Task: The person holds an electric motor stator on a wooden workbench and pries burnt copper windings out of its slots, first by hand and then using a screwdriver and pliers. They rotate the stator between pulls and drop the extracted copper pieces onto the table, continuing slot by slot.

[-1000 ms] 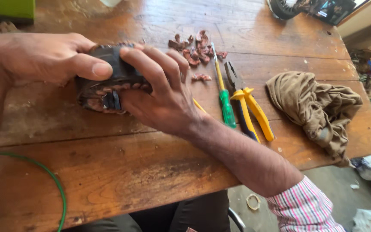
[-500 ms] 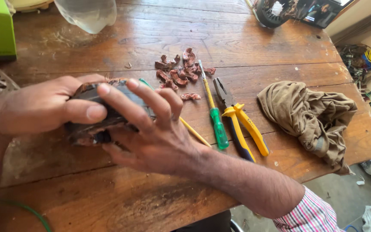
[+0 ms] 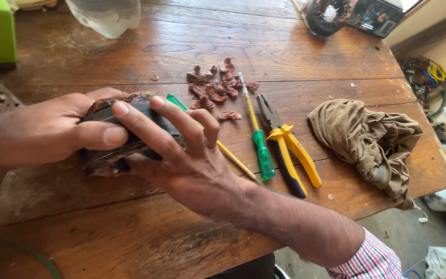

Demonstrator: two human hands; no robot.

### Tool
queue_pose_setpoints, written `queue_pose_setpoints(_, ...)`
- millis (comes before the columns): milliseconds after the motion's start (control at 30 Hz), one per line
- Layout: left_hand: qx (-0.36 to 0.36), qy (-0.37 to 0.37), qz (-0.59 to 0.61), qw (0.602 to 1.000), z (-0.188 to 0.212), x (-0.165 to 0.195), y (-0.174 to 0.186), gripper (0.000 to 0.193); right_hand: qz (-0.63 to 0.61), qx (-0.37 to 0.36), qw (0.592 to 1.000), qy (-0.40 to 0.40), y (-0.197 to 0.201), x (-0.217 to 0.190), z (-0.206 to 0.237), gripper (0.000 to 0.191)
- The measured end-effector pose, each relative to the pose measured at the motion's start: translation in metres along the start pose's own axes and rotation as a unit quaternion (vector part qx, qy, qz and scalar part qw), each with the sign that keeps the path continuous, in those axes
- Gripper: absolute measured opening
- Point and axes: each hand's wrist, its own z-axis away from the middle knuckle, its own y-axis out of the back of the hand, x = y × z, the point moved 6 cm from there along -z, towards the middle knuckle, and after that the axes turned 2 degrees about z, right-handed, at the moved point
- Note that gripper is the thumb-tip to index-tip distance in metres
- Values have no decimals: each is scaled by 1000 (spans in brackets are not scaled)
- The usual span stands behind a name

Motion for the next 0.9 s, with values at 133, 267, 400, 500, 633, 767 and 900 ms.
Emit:
queue_pose_setpoints(133, -22, 34, 77, 996, 4, 15, -5, 67, 0, 20, 1000, -21, 1, 9, -9, 44)
queue_pose_setpoints(267, -27, -17, 16, 999, 2, 43, -6, 62, -10, 74, 997, -26, 11, 21, -20, 63)
queue_pose_setpoints(400, -25, -24, 4, 999, -1, 62, -11, 66, -14, 58, 998, -18, 19, 27, -22, 42)
queue_pose_setpoints(500, -16, -14, -14, 1000, -1, 68, -13, 70, -5, 50, 998, 37, 24, 21, -18, 15)
queue_pose_setpoints(633, 1, 10, -38, 999, -1, 66, -11, 71, 16, 46, 997, 65, 24, 14, -13, 14)
queue_pose_setpoints(767, 2, -10, -22, 1000, -2, 65, -12, 71, 34, 19, 998, 59, 18, 12, -12, 18)
queue_pose_setpoints(900, 6, -29, -20, 999, -3, 67, -12, 72, 29, 11, 998, 54, 18, 12, -12, 21)
